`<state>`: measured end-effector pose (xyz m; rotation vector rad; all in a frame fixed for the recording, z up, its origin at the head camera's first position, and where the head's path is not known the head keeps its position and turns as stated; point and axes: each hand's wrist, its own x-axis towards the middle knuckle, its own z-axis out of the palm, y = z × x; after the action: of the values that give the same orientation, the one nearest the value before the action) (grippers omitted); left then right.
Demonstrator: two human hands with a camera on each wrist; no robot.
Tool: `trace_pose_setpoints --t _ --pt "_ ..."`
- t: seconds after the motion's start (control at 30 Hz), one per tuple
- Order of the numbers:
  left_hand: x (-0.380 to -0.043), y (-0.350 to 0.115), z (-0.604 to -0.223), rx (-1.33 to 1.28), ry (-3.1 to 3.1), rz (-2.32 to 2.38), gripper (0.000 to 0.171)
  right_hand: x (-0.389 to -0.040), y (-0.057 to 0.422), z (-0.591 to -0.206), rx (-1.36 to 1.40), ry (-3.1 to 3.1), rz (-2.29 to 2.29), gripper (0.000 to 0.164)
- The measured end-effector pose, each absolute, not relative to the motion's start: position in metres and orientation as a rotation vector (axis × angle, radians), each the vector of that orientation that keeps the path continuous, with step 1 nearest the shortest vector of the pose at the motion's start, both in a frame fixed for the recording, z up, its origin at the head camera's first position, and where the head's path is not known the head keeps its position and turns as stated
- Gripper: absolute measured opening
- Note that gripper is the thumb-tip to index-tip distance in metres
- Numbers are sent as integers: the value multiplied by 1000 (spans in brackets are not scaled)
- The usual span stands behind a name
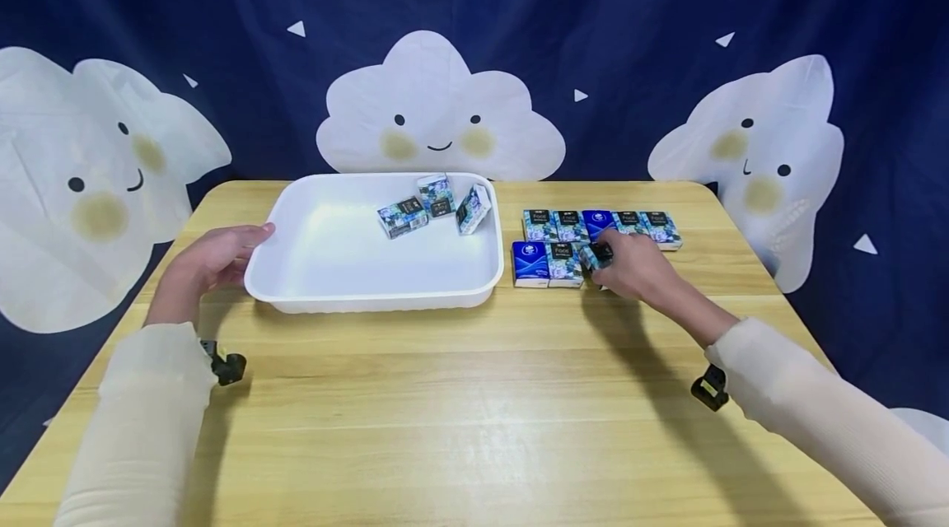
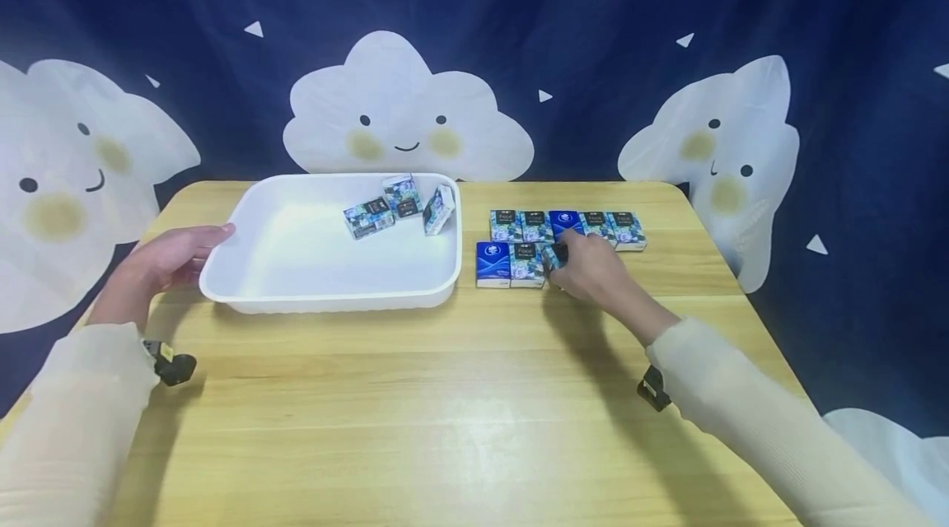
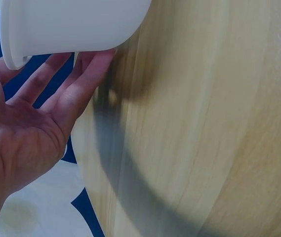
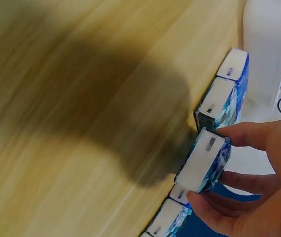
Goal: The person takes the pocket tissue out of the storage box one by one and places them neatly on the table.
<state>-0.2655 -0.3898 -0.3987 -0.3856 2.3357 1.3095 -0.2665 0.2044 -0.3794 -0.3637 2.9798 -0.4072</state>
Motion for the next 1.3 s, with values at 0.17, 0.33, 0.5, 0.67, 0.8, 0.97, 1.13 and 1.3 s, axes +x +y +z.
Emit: trace_pose_setpoints --t 0.17,0.33,0.5,0.67,0.8,0.97,1.13,1.3 --pt "-265 -389 -399 -388 2333 1311 91 -265 207 -384 -346 2975 -399 60" --pt "-264 -389 -399 -392 2332 1310 94 -264 210 -391 -343 2976 -396 59" --pt "-264 -389 -399 -401 2341 1300 95 -264 212 -398 -350 2969 -382 59" --pt "-265 -390 -400 -406 2352 1291 94 -265 211 -397 -368 2943 -353 60" --pt "-266 -390 -401 -410 2347 1299 94 -266 207 -394 -358 2936 -296 62" --pt "-266 -391 -399 -401 2346 1304 93 -265 204 -394 -355 2957 -273 63" --pt "-266 -391 -398 -388 2359 1297 93 -264 202 -396 -338 2955 -288 74" --pt "-266 -392 -399 -390 2367 1288 95 -263 201 -398 -315 2947 -309 84"
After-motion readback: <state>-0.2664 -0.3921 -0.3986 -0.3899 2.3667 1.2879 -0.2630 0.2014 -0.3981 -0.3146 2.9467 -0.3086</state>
